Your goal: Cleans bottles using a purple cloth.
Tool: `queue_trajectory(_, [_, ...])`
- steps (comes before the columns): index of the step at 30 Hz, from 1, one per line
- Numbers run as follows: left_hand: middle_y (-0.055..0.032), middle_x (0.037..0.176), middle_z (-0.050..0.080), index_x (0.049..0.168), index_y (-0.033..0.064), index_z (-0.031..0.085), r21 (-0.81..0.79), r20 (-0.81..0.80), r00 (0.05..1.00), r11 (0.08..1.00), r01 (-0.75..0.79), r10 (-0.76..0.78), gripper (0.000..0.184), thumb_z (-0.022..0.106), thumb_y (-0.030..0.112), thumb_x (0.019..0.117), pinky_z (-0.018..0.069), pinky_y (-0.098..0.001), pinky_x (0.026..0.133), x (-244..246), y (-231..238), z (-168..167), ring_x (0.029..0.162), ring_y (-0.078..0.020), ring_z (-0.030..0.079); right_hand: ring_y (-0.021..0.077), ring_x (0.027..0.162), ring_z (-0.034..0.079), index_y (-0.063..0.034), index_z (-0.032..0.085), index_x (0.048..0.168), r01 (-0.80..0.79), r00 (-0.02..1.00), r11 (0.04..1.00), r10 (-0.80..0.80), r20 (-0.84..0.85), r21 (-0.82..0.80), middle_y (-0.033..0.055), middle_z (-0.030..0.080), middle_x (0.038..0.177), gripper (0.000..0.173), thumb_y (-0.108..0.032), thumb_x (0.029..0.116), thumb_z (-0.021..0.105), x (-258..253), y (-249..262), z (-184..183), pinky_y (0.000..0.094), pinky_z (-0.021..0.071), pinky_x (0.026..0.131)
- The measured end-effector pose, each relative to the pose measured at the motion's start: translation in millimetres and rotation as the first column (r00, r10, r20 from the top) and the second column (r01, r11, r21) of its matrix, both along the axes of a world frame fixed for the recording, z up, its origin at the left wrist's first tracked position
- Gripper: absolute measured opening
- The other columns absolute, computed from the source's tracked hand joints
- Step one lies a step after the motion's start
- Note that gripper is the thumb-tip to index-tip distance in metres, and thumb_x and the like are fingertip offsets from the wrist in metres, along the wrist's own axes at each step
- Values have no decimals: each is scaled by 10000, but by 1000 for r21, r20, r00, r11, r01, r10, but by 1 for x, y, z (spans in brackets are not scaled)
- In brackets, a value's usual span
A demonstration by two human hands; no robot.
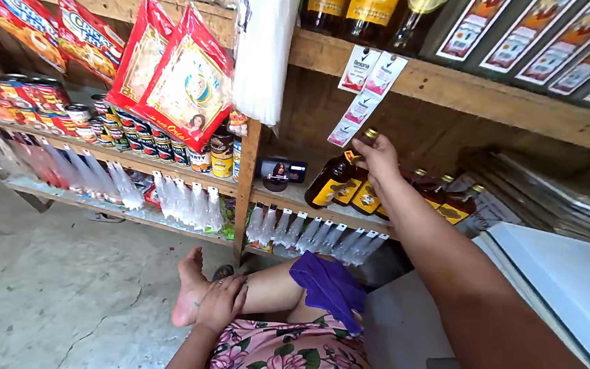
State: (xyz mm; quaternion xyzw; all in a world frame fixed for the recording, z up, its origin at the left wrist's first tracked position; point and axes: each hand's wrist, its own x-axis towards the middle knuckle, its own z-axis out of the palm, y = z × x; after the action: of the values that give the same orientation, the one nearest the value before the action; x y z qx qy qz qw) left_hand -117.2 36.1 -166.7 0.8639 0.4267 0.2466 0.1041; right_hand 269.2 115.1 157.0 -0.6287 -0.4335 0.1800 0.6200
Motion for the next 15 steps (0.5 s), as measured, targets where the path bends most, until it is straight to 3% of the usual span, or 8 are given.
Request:
queue_trajectory(5, [-87, 1272, 710, 1266, 134, 708, 31, 11, 1000, 1000, 1, -1, 521, 348, 449, 1061, 517, -532, 1008, 0, 1, -2, 1172, -296, 682, 264, 1112, 650, -35, 517, 1382, 18, 1000, 999, -18, -13, -26, 160, 605, 1322, 480, -164, 959, 705, 2, 16, 3, 456, 578, 876])
queue_trajectory(10, [-82, 1270, 712, 1263, 145, 710, 34, 4, 1000, 999, -6, 6, 529, 330, 454, 1062, 517, -524, 1009, 0, 0, -3, 1172, -291, 683, 277, 1029, 661, -45, 542, 1365, 75, 997, 994, -73, 23, -84, 169, 629, 1256, 456, -110, 938, 689, 1, 37, 6, 467, 574, 808])
queue_trajectory(15, [-73, 1259, 718, 1250, 139, 715, 53, 9, 1000, 999, -9, 8, 522, 342, 451, 1060, 529, -509, 994, 1, 1, -4, 1149, -278, 694, 280, 1062, 668, -68, 580, 1346, 118, 993, 987, -114, 37, -109, 164, 648, 1240, 369, -115, 982, 615, 0, 55, 9, 499, 576, 852])
